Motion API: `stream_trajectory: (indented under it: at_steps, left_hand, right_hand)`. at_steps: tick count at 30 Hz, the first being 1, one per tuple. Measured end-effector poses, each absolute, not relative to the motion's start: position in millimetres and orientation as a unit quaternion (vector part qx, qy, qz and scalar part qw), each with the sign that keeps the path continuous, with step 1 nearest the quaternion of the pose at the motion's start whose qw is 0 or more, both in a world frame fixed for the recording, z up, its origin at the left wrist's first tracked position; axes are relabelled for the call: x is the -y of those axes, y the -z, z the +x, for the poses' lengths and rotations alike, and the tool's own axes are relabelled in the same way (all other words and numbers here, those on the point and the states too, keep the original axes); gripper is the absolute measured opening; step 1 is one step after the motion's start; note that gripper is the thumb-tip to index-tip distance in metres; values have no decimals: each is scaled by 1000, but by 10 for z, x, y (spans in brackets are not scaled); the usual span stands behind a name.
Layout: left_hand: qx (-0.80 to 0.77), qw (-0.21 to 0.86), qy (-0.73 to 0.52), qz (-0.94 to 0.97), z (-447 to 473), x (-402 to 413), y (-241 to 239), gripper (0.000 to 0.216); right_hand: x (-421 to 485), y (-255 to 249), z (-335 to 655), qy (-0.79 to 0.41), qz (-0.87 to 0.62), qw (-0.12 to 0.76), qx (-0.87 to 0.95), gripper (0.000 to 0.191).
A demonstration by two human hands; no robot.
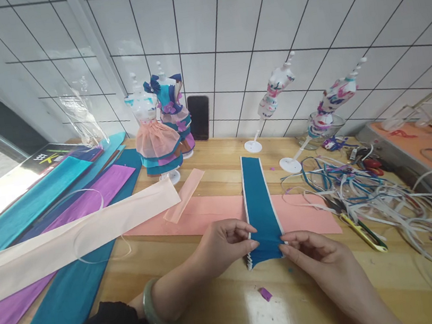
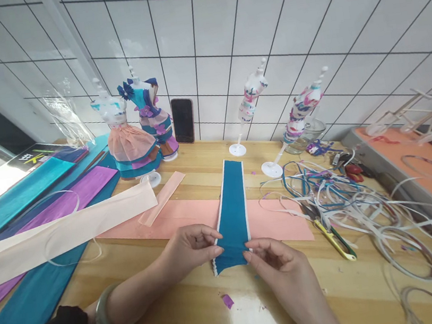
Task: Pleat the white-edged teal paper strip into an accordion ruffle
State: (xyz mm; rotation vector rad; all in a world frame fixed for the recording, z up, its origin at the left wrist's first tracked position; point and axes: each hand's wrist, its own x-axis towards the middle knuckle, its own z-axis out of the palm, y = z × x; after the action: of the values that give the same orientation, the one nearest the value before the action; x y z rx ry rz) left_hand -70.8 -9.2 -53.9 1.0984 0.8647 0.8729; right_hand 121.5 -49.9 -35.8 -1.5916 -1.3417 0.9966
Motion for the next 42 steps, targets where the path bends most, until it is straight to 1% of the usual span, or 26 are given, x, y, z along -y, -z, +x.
stream_trajectory:
  at_steps: [8, 12, 16, 20, 25, 31, 42]
  left_hand:
    - [-331, 698, -344, 533, -743, 109, 465, 33]
    - [-338, 704, -326, 532, -751, 104, 485, 33]
    - [-370, 685, -330, 534, -751, 98, 518, 27]
    - [-383, 672, -340, 535, -735, 114, 529, 27]
    - [-399, 633, -356, 560, -713, 136, 557, 28]
    - [-421, 597, -353, 585, -698, 148, 509, 27]
    - [-425, 559, -346, 623, -725, 132, 492, 28]
  right_hand:
    - [540, 334, 1224, -387, -612, 406, 559, 22]
    - [537, 333, 1232, -388, -601, 402, 572, 23]
    - [528, 343, 1251, -373, -603, 395, 584, 24]
    - [525, 368, 1273, -339, -602, 384, 612, 23]
    - [508, 358, 1267, -285, -559, 376, 682, 19]
    - [482, 359, 1274, -217, -489, 396, 746, 21]
    - [463, 331, 1303, -165, -468, 369, 786, 21]
